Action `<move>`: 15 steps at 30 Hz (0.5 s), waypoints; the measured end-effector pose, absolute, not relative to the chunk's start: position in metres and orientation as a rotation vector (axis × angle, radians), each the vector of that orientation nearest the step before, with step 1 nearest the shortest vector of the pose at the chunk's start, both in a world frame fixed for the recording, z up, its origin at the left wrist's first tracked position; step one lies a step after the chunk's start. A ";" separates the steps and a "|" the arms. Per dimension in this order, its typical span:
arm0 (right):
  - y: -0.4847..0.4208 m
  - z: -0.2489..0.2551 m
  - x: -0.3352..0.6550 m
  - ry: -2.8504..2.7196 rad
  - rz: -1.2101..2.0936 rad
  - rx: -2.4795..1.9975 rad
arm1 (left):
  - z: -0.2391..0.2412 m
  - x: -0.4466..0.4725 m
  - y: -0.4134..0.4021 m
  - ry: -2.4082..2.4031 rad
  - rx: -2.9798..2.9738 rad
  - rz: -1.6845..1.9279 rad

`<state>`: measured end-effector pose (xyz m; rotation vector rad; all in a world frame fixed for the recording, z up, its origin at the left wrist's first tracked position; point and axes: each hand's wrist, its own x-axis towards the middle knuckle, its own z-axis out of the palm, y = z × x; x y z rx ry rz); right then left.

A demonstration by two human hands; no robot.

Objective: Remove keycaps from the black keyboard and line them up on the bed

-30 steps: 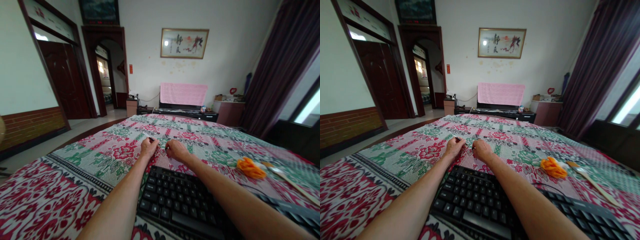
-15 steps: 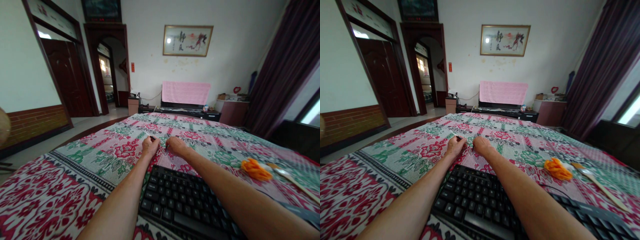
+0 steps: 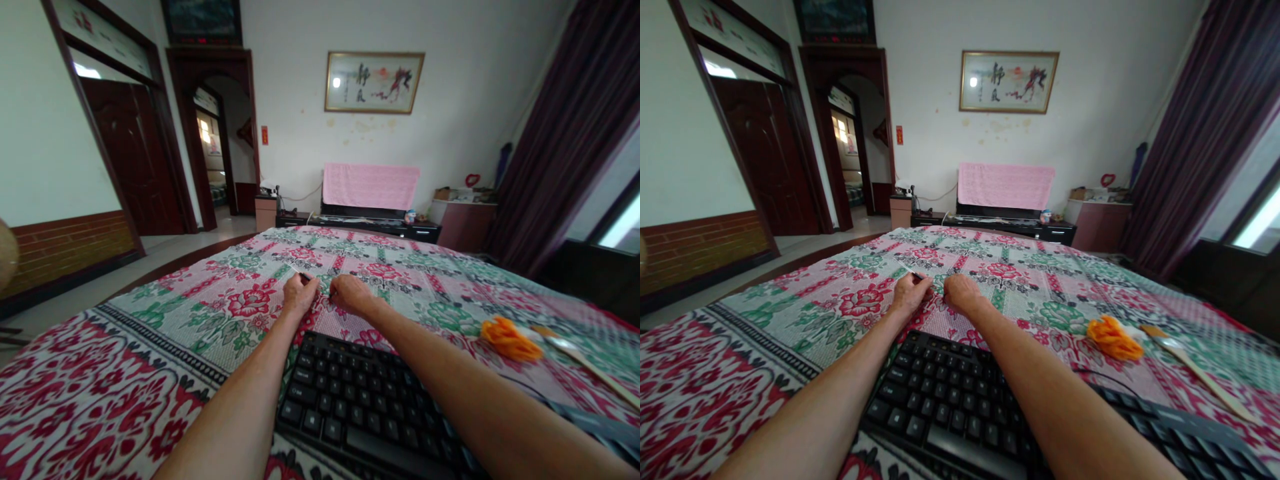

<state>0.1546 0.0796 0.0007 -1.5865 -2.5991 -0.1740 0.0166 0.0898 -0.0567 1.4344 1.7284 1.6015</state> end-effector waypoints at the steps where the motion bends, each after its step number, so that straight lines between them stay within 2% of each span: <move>1: 0.081 0.001 0.157 -2.592 -0.171 -1.571 | -0.057 0.017 0.090 1.723 1.437 1.601; 15: 0.100 -0.012 0.191 -2.497 -0.124 -1.597 | -0.060 0.018 0.088 1.639 1.460 1.593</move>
